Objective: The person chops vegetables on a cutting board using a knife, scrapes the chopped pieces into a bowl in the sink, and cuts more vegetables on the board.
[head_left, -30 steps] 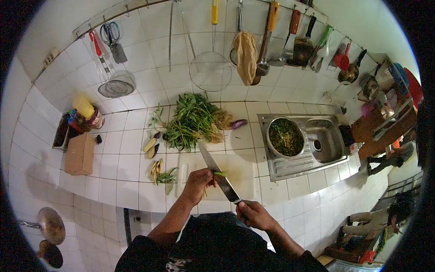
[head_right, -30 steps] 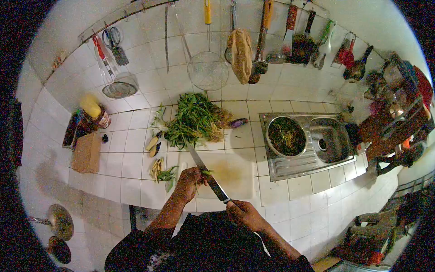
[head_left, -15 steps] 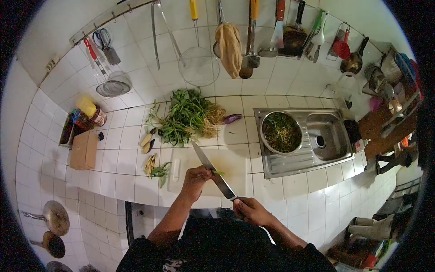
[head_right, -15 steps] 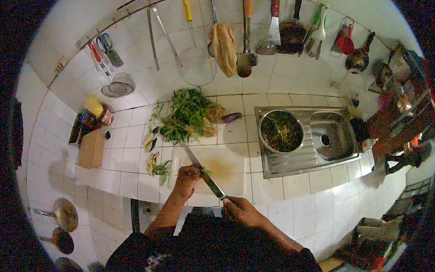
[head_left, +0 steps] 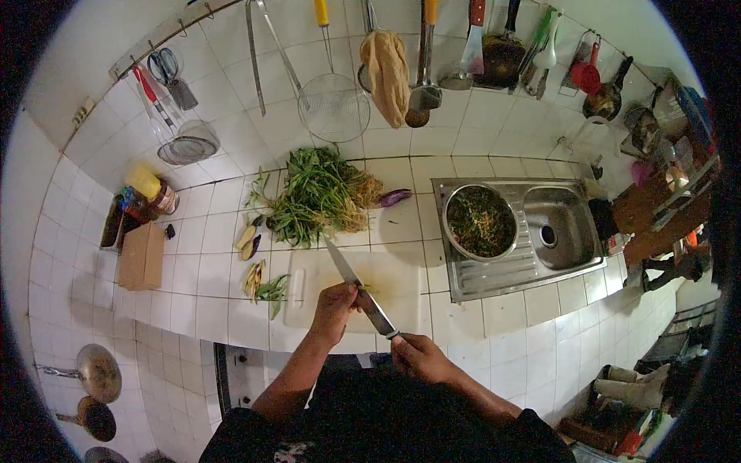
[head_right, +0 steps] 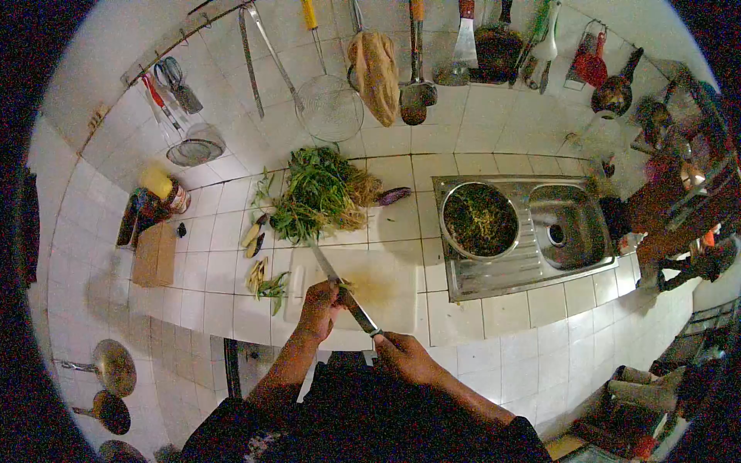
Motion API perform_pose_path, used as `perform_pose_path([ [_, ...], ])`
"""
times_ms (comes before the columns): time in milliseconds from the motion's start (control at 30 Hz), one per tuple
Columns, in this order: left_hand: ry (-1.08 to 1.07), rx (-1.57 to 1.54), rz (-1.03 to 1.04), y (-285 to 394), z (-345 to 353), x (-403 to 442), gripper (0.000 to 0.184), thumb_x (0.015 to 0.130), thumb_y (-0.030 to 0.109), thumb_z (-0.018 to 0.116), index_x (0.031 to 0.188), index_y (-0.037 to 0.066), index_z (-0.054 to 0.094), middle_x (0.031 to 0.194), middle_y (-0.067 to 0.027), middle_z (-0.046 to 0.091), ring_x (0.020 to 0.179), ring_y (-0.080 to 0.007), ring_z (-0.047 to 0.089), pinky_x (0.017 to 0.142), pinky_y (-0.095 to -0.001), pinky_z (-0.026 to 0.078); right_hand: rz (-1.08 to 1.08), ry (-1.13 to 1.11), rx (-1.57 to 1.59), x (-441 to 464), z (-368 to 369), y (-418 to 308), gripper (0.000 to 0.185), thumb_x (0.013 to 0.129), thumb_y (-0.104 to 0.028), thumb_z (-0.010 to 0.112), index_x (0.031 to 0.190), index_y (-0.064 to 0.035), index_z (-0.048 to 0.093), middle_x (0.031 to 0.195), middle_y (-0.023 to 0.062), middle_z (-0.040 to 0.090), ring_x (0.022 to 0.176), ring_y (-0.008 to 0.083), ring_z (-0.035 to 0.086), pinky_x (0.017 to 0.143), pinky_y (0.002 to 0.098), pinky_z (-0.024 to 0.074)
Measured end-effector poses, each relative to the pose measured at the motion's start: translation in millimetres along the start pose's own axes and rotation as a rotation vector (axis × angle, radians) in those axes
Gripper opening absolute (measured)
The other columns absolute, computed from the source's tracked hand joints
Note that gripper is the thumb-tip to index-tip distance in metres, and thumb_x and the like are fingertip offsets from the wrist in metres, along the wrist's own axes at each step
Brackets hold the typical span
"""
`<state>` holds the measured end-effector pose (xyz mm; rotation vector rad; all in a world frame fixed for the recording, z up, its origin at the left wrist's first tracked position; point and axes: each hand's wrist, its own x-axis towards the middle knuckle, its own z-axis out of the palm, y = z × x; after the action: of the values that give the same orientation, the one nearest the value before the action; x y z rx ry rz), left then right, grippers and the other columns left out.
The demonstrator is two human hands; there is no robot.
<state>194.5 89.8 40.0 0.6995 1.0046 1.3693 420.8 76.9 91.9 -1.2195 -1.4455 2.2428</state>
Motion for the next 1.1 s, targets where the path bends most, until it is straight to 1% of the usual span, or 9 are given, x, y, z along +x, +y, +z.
perform_pose_path([
  [33, -0.001, 0.145, -0.051, 9.3, 6.1, 0.4, 0.039, 0.093, 0.035, 0.063, 0.106, -0.001, 0.064, 0.085, -0.0035, 0.063, 0.07, -0.0131, 0.054, 0.065, -0.0259, 0.042, 0.001, 0.0, 0.0, 2.7, -0.6, 3.7, 0.043, 0.103, -0.044, 0.044, 0.083, -0.006, 0.052, 0.066, -0.0019, 0.046, 0.06, 0.009, 0.04, 0.052, 0.0277, 0.0341],
  [133, 0.034, 0.09, -0.091, 4.9, 1.3, 6.0, 0.034, 0.097, 0.035, 0.057, 0.101, 0.002, 0.064, 0.078, 0.0005, 0.056, 0.063, -0.0106, 0.045, 0.06, -0.0257, 0.036, 0.008, 0.003, 0.147, 11.2, -3.6, 10.6, 0.042, 0.103, -0.043, 0.044, 0.084, -0.0066, 0.052, 0.066, -0.0025, 0.045, 0.058, 0.0084, 0.039, 0.05, 0.0272, 0.0326],
  [267, -0.023, 0.034, -0.07, 14.9, 5.4, 5.4, 0.031, 0.098, 0.036, 0.057, 0.086, 0.007, 0.055, 0.068, 0.0036, 0.046, 0.063, -0.0074, 0.039, 0.059, -0.0234, 0.033, 0.014, 0.006, 0.158, 10.0, -4.7, 6.5, 0.04, 0.102, -0.043, 0.045, 0.086, -0.007, 0.051, 0.066, -0.0035, 0.044, 0.057, 0.008, 0.038, 0.049, 0.0268, 0.0314],
  [333, 0.006, 0.012, -0.056, 12.2, -0.1, 7.2, 0.023, 0.096, 0.026, 0.06, 0.084, 0.008, 0.055, 0.066, 0.0042, 0.044, 0.061, -0.006, 0.037, 0.058, -0.0224, 0.031, 0.012, 0.0, 0.147, 9.8, -5.4, 4.2, 0.04, 0.102, -0.043, 0.045, 0.086, -0.007, 0.052, 0.066, -0.0038, 0.044, 0.056, 0.0079, 0.038, 0.049, 0.0268, 0.0313],
  [567, 0.0, 0.002, -0.045, 10.1, -6.2, 3.8, 0.021, 0.091, 0.019, 0.067, 0.075, 0.008, 0.058, 0.068, 0.0028, 0.051, 0.062, -0.0075, 0.042, 0.06, -0.0249, 0.035, -0.002, -0.033, 0.063, 12.7, 3.2, 4.0, 0.046, 0.103, -0.047, 0.04, 0.084, -0.0071, 0.052, 0.067, -0.0008, 0.048, 0.056, 0.0086, 0.041, 0.049, 0.0251, 0.0333],
  [767, -0.037, 0.03, -0.004, 0.2, -19.9, 4.3, 0.021, 0.089, 0.021, 0.071, 0.077, 0.007, 0.061, 0.073, 0.0006, 0.056, 0.068, -0.0096, 0.048, 0.067, -0.0257, 0.039, 0.012, -0.033, 0.037, 16.1, 10.2, 9.3, 0.041, 0.102, -0.044, 0.044, 0.085, -0.0071, 0.05, 0.066, -0.0032, 0.044, 0.058, 0.0076, 0.039, 0.051, 0.0271, 0.0315],
  [833, 0.003, -0.194, -0.106, -8.6, -18.7, 4.4, 0.02, 0.088, 0.022, 0.072, 0.081, 0.006, 0.063, 0.078, 0.0003, 0.058, 0.075, -0.0109, 0.053, 0.072, -0.0266, 0.042, 0.02, -0.024, 0.081, 17.3, 13.3, 7.0, 0.042, 0.102, -0.044, 0.044, 0.084, -0.0072, 0.05, 0.066, -0.0031, 0.043, 0.058, 0.0078, 0.039, 0.051, 0.0273, 0.0313],
  [933, -0.088, -0.044, -0.038, -20.8, -26.7, 7.2, 0.021, 0.085, 0.024, 0.075, 0.084, 0.006, 0.064, 0.081, 0.0009, 0.058, 0.081, -0.0125, 0.056, 0.076, -0.0288, 0.044, 0.035, -0.011, 0.018, 26.3, 15.0, 8.6, 0.047, 0.103, -0.047, 0.039, 0.083, -0.0068, 0.053, 0.066, -0.0003, 0.048, 0.055, 0.0095, 0.042, 0.05, 0.0259, 0.0342],
  [1100, -0.106, -0.106, -0.1, -23.4, -17.1, 6.2, 0.029, 0.082, 0.031, 0.079, 0.082, 0.007, 0.062, 0.083, 0.0001, 0.059, 0.085, -0.0132, 0.056, 0.079, -0.0299, 0.043, 0.009, -0.022, 0.027, 36.3, 18.9, 19.7, 0.048, 0.103, -0.047, 0.039, 0.084, -0.0061, 0.052, 0.066, -0.0006, 0.048, 0.055, 0.0102, 0.042, 0.05, 0.0258, 0.0344],
])
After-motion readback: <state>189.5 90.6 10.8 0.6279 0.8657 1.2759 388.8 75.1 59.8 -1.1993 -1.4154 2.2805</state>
